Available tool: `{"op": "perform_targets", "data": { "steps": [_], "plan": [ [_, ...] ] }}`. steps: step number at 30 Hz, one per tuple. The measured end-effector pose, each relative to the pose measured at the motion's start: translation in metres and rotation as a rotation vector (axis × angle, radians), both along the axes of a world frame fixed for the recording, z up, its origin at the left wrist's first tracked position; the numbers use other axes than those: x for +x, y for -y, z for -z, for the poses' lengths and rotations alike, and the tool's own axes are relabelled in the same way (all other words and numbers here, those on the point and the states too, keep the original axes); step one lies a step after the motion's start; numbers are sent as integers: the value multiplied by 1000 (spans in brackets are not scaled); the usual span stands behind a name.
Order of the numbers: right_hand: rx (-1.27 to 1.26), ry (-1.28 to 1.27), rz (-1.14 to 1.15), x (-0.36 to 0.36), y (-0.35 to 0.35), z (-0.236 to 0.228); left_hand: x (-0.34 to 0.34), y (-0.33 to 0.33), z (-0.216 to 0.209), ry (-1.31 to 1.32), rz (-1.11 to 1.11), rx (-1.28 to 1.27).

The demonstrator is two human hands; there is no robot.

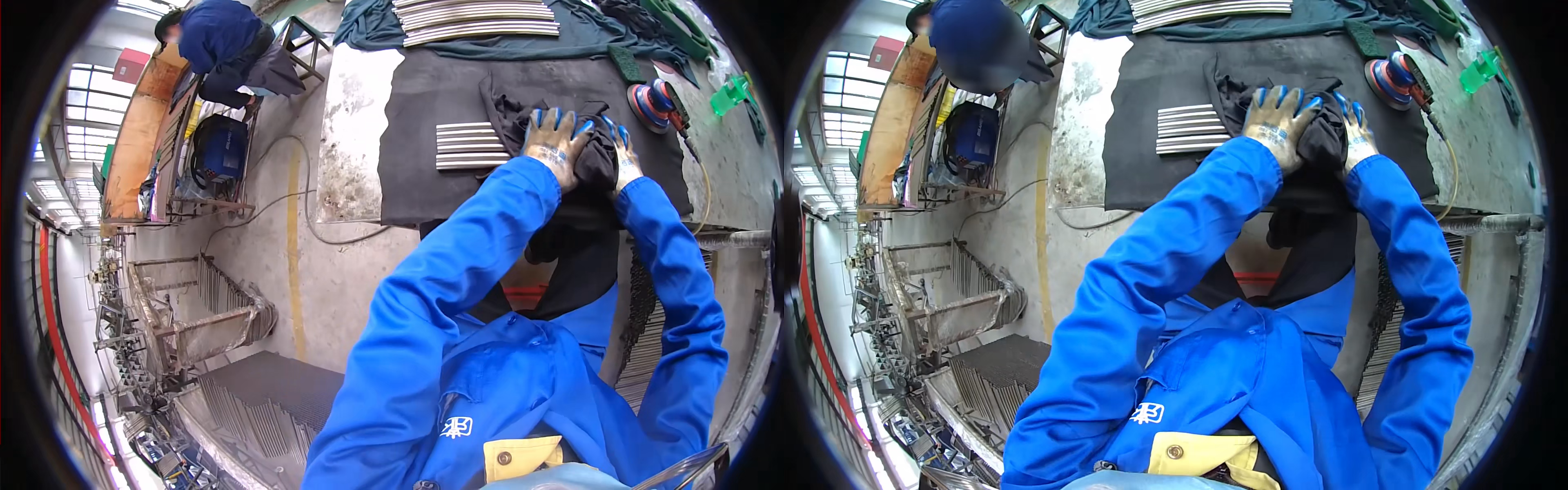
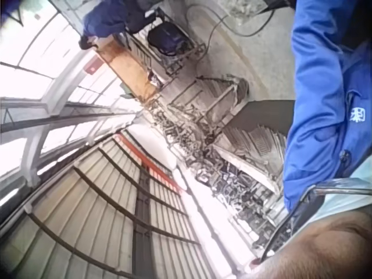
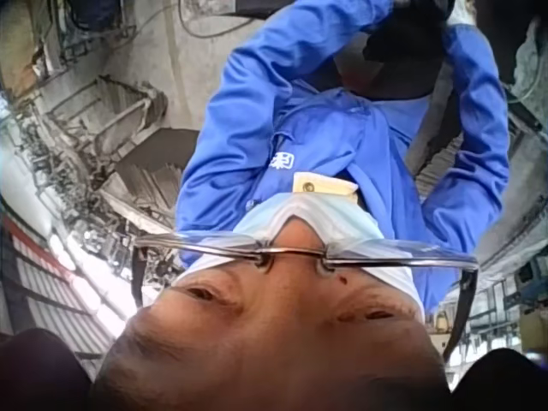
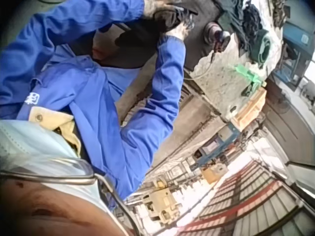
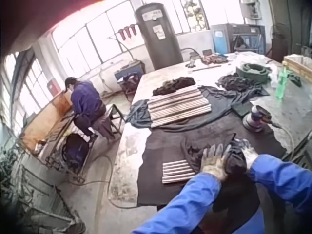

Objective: Sanding slats on a component using a pneumatic orbital sander.

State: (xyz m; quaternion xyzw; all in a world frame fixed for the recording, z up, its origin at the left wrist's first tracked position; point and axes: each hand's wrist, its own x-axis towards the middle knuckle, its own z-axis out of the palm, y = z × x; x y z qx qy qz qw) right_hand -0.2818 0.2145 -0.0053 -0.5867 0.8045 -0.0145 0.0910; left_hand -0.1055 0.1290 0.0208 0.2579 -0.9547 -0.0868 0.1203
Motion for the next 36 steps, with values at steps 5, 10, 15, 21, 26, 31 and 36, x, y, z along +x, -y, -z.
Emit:
{"op": "perform_targets", "data": {
  "steps": [5,10,15,21,26,31,36],
  "plan": [
    [-90,-322,-277,-4,-6,-6,63,36,7,47,-38,-89],
    [-90,-281,-279,6,-5,-15,182,92,19,97,-264,-111],
    [-109,-278,-259,5,-6,-12,253,123,2,254,-491,-113],
    [-74,-284,-236,-3,-10,-16,171,97,-38,-175,-254,-151],
    [-34,-246,-227,12,-12,-12,26,28,-31,-156,30,33],
    [19,-161,-157,12,-24,0,8,-8,-2,7,-60,14],
    [-88,-315,-310,10,-23,-20,80,38,2,67,-62,-19]
  ]
}}
